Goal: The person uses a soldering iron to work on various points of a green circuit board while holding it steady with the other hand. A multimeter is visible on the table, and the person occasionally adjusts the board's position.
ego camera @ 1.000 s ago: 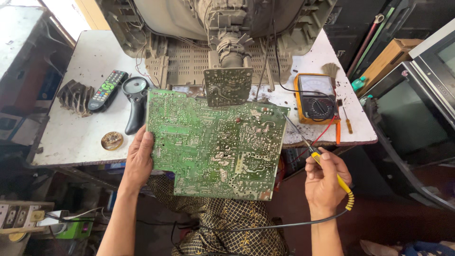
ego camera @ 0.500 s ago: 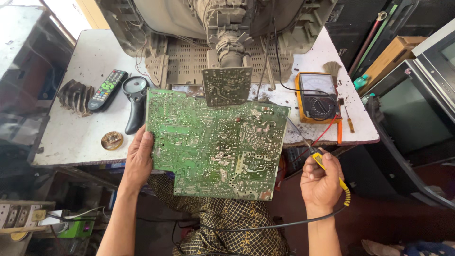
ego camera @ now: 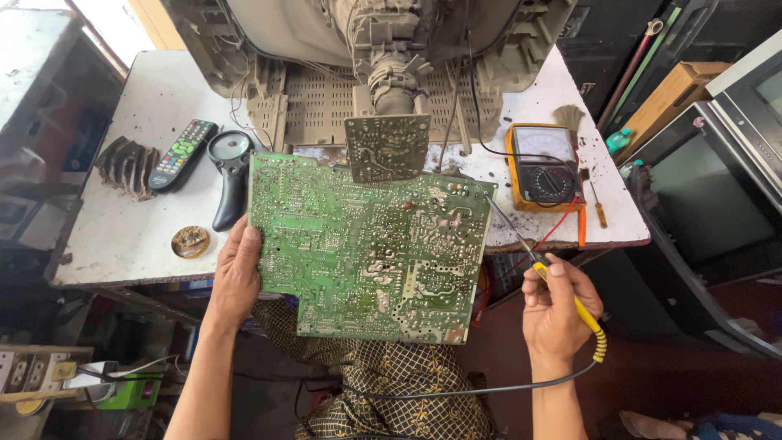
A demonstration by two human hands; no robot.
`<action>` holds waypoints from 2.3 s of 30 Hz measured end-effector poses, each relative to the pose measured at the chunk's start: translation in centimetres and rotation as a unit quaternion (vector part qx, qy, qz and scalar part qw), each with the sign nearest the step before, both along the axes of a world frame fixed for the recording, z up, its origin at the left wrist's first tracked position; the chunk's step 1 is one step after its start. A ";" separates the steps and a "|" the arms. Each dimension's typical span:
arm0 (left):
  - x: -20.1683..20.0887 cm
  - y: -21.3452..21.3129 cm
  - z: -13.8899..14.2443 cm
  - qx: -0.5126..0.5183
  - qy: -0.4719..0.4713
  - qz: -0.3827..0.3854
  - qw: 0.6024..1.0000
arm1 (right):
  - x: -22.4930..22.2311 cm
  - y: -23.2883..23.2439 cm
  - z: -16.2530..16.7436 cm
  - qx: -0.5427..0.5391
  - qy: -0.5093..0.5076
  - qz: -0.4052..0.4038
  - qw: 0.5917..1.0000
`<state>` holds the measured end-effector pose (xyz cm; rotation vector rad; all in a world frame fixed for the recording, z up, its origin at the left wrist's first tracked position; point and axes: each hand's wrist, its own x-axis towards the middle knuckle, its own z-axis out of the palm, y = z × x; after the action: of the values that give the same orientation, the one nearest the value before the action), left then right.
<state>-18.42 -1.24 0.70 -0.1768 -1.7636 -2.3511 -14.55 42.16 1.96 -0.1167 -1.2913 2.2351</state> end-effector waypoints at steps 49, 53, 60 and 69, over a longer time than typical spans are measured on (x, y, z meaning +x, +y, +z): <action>0.0 0.5 0.5 -0.016 -0.022 0.008 1.000 | 2.9 -0.4 4.5 0.252 0.001 -0.057 0.966; 0.1 0.3 0.3 -0.006 -0.015 0.003 1.000 | 2.8 -2.1 6.2 0.375 0.001 -0.081 0.923; 0.0 0.1 0.2 -0.009 -0.004 -0.003 1.000 | 2.9 -3.1 7.6 0.445 0.031 -0.107 0.888; 0.1 0.2 0.4 0.007 0.008 -0.010 1.000 | 3.0 -3.6 8.6 0.530 0.064 -0.142 0.833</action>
<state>-18.34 -1.05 1.11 -0.2106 -1.7453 -2.3690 -11.53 38.54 10.53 0.2408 -2.0670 1.0163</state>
